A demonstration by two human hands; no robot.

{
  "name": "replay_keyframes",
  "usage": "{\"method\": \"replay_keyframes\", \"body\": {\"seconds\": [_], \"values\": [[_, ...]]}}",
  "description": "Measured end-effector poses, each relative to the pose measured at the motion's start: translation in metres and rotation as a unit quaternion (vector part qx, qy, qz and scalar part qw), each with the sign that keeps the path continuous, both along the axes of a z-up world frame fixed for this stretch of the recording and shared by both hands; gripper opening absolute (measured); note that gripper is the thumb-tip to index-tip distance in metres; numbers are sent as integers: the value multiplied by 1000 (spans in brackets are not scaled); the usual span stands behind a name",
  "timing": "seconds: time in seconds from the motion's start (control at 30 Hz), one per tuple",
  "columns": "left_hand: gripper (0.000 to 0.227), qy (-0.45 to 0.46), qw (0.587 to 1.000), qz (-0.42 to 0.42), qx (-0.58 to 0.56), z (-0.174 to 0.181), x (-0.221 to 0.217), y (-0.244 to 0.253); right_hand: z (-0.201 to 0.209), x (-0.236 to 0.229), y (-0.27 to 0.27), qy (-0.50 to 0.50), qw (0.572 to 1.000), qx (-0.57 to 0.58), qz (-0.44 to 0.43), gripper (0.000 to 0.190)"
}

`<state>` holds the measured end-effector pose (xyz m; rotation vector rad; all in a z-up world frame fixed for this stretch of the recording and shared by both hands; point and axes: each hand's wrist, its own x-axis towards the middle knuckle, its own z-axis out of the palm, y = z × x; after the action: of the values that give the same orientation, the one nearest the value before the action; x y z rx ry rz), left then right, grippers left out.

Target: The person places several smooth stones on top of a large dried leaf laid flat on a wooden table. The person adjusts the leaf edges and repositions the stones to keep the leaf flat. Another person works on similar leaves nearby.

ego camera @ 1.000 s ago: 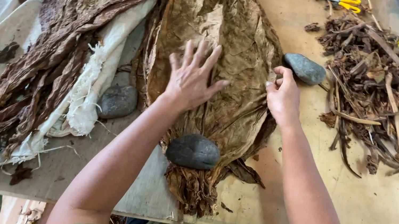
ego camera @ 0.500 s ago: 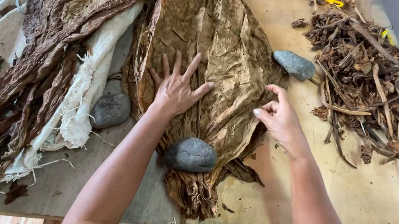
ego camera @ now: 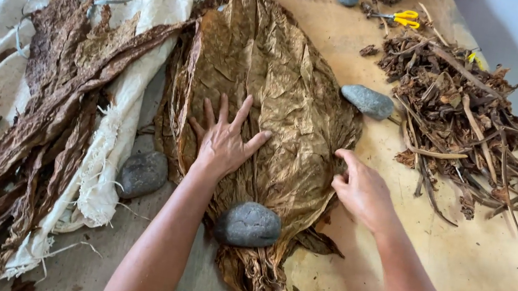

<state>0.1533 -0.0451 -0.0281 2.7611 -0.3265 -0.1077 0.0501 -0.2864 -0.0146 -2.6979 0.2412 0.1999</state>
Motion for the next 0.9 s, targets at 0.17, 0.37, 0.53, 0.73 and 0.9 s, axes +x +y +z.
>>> {"method": "replay_keyframes", "body": {"seconds": [0.17, 0.37, 0.53, 0.73, 0.9], "values": [[81, 2, 1000, -2, 3, -2, 2, 1, -14, 98, -22, -116, 991, 54, -25, 26], [79, -7, 1000, 1, -9, 2, -2, 1, -54, 204, 0, -98, 984, 65, -133, 38], [81, 9, 1000, 5, -17, 4, 1, 1, -69, 221, -1, -125, 958, 139, -219, 29], [82, 26, 999, 1, -32, 6, 0, 1, -125, 258, -31, -212, 888, 336, -232, 42], [82, 15, 1000, 1, -17, 2, 1, 2, -66, 217, 5, -171, 941, 166, -240, 30]]}}
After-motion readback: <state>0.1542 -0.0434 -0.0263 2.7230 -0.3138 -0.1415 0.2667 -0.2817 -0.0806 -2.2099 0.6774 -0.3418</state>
